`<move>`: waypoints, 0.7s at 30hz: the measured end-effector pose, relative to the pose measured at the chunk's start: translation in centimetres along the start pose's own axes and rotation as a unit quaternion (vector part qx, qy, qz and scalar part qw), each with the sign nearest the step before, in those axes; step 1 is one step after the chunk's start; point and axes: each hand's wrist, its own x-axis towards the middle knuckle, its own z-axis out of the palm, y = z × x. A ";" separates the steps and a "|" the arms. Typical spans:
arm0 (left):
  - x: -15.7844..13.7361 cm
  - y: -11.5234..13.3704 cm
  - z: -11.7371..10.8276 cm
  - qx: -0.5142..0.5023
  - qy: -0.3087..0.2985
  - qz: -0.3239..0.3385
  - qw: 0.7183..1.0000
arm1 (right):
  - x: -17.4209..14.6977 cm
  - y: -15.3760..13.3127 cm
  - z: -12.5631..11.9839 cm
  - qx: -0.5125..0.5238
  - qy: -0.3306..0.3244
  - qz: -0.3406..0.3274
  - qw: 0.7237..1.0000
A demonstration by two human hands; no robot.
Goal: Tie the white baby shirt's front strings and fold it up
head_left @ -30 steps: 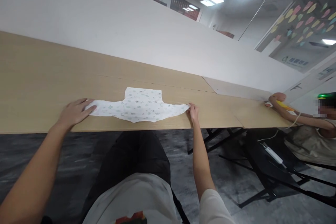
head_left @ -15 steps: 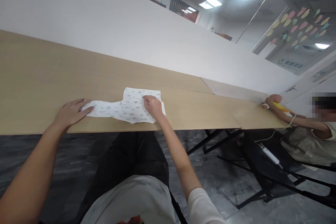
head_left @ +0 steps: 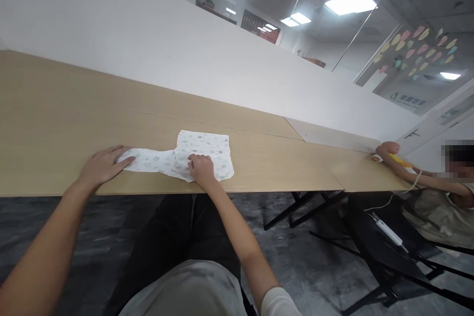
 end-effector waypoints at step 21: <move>0.5 7.5 -4.2 -0.335 0.069 -0.060 0.938 | 1.4 -3.3 -2.0 0.308 0.011 0.078 0.948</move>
